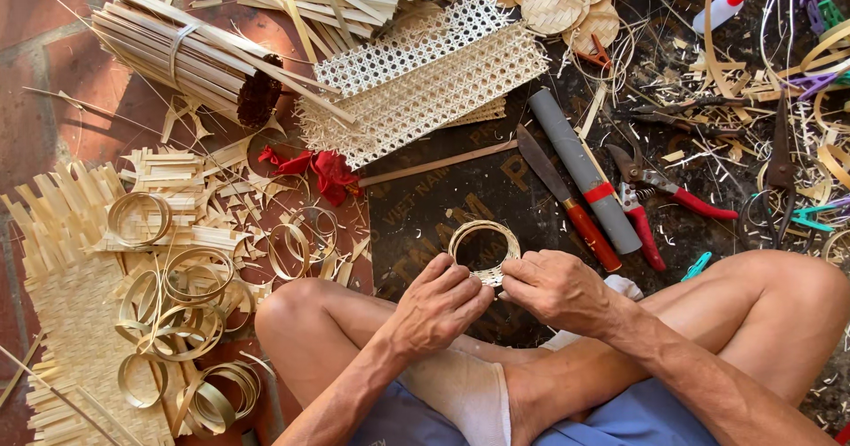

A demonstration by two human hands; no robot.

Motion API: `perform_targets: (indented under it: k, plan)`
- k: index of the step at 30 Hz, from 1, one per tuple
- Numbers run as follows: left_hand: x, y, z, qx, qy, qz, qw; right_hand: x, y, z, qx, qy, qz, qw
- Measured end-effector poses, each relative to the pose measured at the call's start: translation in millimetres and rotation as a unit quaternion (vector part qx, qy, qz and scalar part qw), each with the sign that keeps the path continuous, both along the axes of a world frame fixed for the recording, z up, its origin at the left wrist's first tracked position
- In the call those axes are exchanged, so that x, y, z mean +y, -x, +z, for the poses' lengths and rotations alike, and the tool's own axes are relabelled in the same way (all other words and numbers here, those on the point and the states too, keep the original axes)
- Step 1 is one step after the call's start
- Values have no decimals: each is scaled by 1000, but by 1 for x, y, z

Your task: The person sits cross-legged on the floor weaving thin bamboo strips around a cylindrical frame to form a perforated basket body. They bend and tuck strips by hand, cut a strip with pliers, and press the woven rim into place on the basket.

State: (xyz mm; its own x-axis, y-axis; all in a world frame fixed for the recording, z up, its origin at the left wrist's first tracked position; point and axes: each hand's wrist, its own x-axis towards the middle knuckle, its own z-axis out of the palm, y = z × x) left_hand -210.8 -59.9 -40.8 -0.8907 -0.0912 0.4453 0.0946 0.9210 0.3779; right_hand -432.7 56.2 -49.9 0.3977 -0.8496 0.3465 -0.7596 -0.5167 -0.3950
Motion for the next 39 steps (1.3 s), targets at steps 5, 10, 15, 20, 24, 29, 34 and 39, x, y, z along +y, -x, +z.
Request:
perform_targets:
  k: [5, 10, 15, 20, 24, 29, 34, 39]
  plan:
    - [0, 4, -4, -26, 16, 14, 999, -2, 2, 2, 0, 7, 15, 1000]
    - [9, 19, -12, -94, -26, 82, 992, -7, 6, 0, -13, 12, 40, 999]
    - [19, 27, -14, -127, -61, 137, 981, -11, 12, -1, -16, 4, 53, 998]
    - [17, 28, -18, -140, -136, 159, 968, -13, 13, 1, -25, 18, 70, 997]
    - [12, 26, -21, -149, -164, 151, 963, -14, 13, 1, -24, -6, 73, 997]
    - [5, 20, -23, -140, -172, 107, 969, -14, 14, -1, -33, -7, 66, 997]
    - [-9, 4, -26, -117, -172, 14, 978, -14, 12, -2, -34, -10, 67, 997]
    - [-15, -2, -35, -58, -152, -4, 987, -16, 11, -1, -29, -15, 65, 997]
